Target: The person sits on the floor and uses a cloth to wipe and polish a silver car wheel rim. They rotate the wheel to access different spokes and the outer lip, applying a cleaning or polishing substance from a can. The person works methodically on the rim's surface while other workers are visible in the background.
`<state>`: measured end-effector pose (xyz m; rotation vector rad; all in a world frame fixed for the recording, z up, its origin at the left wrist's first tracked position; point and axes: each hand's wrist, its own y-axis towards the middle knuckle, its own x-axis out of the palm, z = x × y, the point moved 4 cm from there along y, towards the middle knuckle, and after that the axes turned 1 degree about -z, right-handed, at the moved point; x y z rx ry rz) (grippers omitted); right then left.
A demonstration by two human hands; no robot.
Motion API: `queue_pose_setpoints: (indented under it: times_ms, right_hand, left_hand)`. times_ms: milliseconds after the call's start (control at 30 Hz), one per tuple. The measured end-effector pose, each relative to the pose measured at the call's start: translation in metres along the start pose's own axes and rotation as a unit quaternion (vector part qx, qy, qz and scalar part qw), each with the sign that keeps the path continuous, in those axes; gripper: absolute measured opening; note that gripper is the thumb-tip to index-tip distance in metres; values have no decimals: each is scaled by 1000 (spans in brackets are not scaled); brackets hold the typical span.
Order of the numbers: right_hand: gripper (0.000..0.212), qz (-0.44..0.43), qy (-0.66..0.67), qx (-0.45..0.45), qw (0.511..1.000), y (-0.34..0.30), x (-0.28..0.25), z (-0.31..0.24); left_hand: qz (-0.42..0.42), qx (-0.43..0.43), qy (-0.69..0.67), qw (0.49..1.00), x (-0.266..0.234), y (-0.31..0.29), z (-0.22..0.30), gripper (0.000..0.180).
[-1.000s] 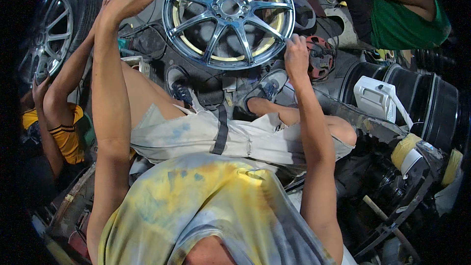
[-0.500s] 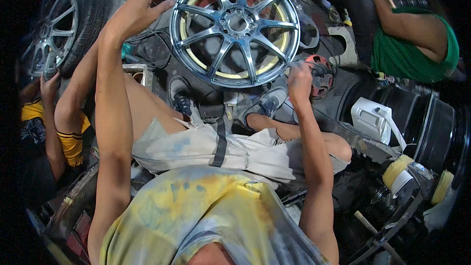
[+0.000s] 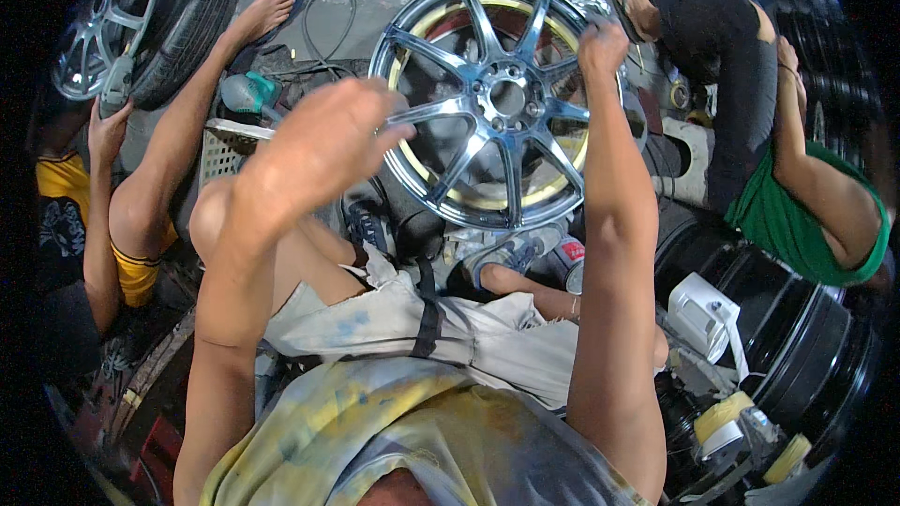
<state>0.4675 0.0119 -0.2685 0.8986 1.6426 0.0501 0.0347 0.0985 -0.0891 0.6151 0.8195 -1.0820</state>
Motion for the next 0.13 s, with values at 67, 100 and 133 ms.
queue_pose_setpoints:
  times_ms: [67, 100, 133]
  right_hand:
    - [22, -45, -11, -49, 998, 32, 36, -33]
    - [24, -41, 58, -54, 996, 40, 52, -55]
    - [26, -31, 52, -108, 992, 46, 70, -74]
  left_hand:
    - [-8, 18, -35, 999, 8, -3, 6, 22]
    - [-74, -19, -6, 997, 13, 3, 10, 22]
    - [-110, -22, -13, 994, 13, 7, 14, 21]
